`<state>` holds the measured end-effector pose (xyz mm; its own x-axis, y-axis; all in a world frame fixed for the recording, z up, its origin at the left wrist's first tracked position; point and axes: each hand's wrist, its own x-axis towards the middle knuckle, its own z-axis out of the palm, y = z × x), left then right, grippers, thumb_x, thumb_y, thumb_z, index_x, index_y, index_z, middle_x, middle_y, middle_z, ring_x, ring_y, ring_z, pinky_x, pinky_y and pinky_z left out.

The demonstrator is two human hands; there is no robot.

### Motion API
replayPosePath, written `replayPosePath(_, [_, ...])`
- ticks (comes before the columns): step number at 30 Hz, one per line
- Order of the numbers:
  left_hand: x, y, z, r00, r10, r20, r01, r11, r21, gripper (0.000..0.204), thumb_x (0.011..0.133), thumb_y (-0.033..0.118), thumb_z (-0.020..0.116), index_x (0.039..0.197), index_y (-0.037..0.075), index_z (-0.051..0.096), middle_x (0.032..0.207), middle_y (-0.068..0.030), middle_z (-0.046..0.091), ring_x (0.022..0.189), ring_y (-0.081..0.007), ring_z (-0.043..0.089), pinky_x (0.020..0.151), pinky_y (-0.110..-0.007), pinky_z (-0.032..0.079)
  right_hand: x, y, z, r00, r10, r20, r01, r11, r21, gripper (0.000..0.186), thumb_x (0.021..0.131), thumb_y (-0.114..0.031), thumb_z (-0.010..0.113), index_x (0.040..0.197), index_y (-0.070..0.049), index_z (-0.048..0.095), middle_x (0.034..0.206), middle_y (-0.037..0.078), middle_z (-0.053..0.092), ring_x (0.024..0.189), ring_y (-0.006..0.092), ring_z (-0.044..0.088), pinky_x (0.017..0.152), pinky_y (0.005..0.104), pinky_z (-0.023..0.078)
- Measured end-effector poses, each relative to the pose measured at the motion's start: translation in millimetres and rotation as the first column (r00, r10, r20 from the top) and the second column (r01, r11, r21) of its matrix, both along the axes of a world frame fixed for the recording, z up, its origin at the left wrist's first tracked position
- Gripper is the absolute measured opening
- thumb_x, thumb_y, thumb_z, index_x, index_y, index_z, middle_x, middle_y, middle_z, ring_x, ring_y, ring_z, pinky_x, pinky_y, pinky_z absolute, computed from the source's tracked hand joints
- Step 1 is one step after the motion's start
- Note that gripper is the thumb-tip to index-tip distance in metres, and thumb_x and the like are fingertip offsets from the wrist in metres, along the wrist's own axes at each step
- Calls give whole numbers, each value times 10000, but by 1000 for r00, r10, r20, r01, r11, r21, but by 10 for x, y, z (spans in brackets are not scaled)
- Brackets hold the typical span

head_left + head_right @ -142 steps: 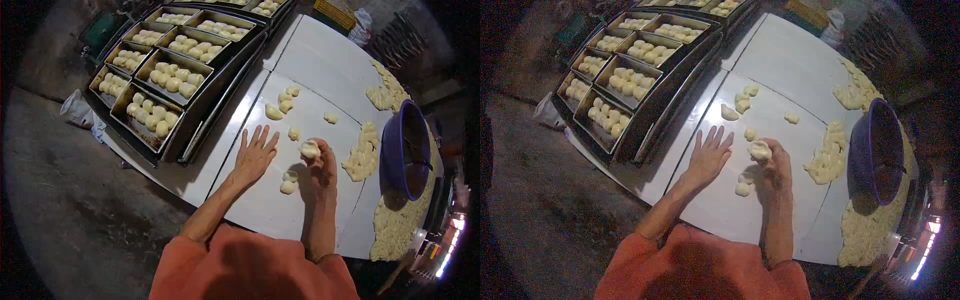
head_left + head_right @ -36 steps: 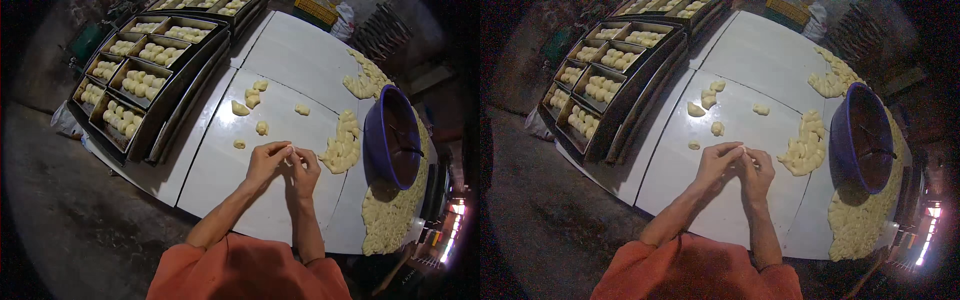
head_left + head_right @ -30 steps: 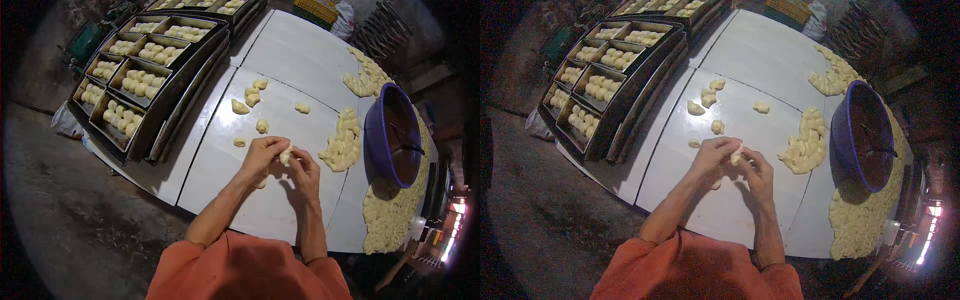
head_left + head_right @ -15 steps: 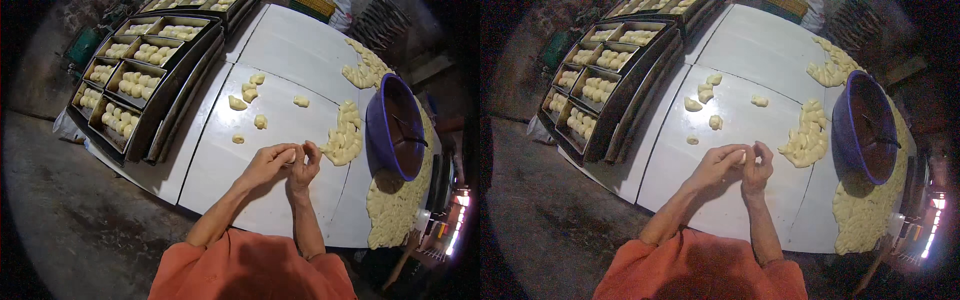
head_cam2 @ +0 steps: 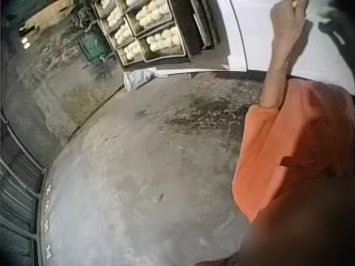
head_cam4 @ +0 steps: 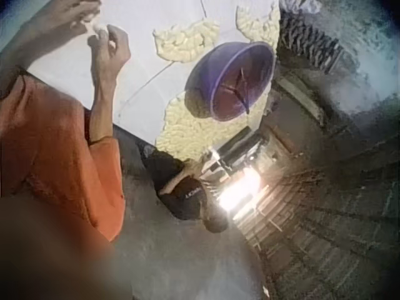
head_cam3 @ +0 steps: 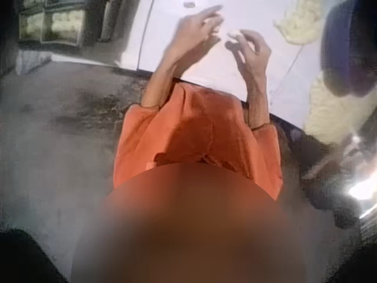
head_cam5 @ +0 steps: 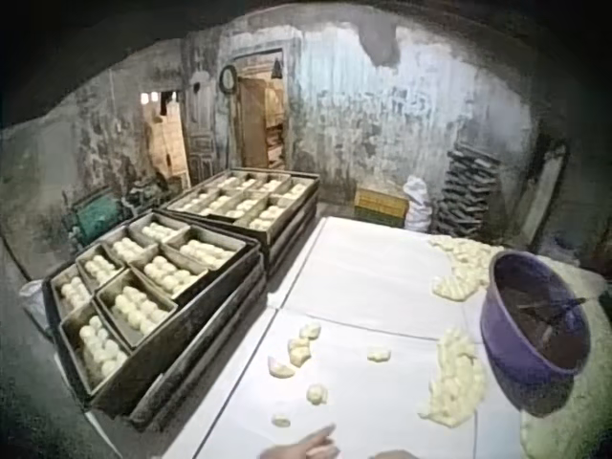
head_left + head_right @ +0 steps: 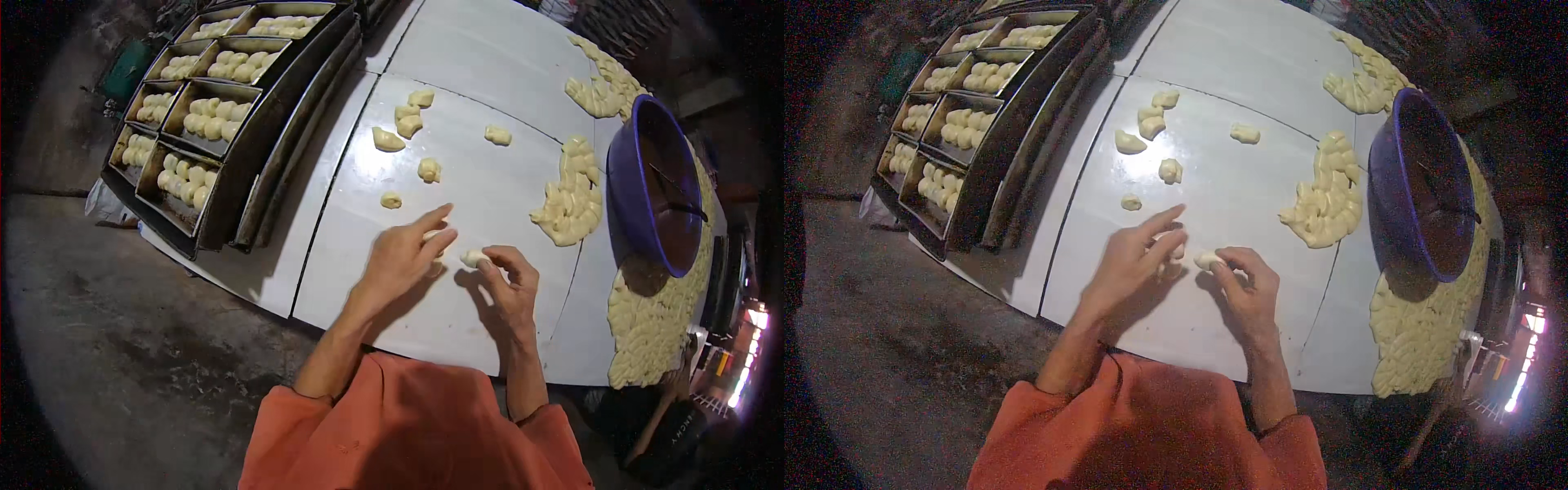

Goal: The person prepares pieces of dough by hand on a table, placing them into metal baking tins. After filling the tins, the person picks up the entire rack of tins and carries it across a room to a stack of other trays.

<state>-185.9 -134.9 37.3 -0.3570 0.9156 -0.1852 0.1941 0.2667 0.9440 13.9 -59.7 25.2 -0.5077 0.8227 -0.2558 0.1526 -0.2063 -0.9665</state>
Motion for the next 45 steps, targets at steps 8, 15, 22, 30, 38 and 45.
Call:
replayPosePath(8, [-117, -35, -94, 765, -446, -465, 427, 891, -152, 590, 796, 222, 767, 1329, 85, 553, 1230, -135, 593, 1067, -351, 627, 895, -437, 525, -123, -75, 43, 914, 149, 377, -344, 777, 527, 255, 859, -60, 730, 1102, -1, 680, 1049, 152, 678, 942, 272, 664, 784, 372, 539])
replayPosePath(15, [-108, -76, -147, 805, -409, -430, 393, 910, -130, 386, 846, 203, 669, 1199, 54, 622, 1110, -135, 630, 992, -338, 649, 850, -431, 526, -140, -41, -68, 844, 268, 464, -498, 713, 494, 279, 890, -205, 702, 1102, -27, 667, 1081, 132, 673, 977, 317, 633, 837, 430, 505])
replayPosePath(22, [-124, -301, -102, 875, -321, -364, 325, 944, -50, 643, 801, 222, 776, 1386, 96, 542, 1320, -130, 600, 1133, -331, 636, 943, -409, 530, -179, 19, 17, 894, 274, 354, -410, 819, 402, 339, 871, -171, 724, 1162, -12, 656, 1099, 167, 669, 1017, 313, 669, 875, 410, 539])
replayPosePath(30, [-295, -343, -165, 961, -69, -269, 60, 997, -41, 545, 869, 231, 754, 1356, 63, 574, 1251, -163, 644, 1076, -301, 681, 883, -384, 552, -1220, 563, -61, 905, 56, 421, -378, 559, 738, 486, 877, -126, 688, 1336, -46, 552, 1315, 195, 572, 1183, 383, 577, 965, 463, 499])
replayPosePath(38, [-562, -39, -512, 687, 191, -701, -110, 981, 159, 314, 856, 244, 742, 1114, 68, 722, 1143, -123, 665, 1132, -307, 597, 916, -425, 515, -1381, 716, -192, 989, 64, -135, -83, 986, -144, 309, 985, -230, 578, 1129, 36, 643, 813, 58, 596, 713, 134, 553, 643, 311, 454])
replayPosePath(45, [-506, 78, -269, 936, 155, -315, -111, 982, 154, 245, 885, 152, 709, 1087, 14, 709, 995, -144, 719, 896, -291, 708, 779, -379, 568, -1212, 421, -239, 972, 174, -158, -207, 953, -222, 428, 959, -388, 653, 1167, -16, 614, 926, 20, 579, 845, 122, 559, 744, 298, 483])
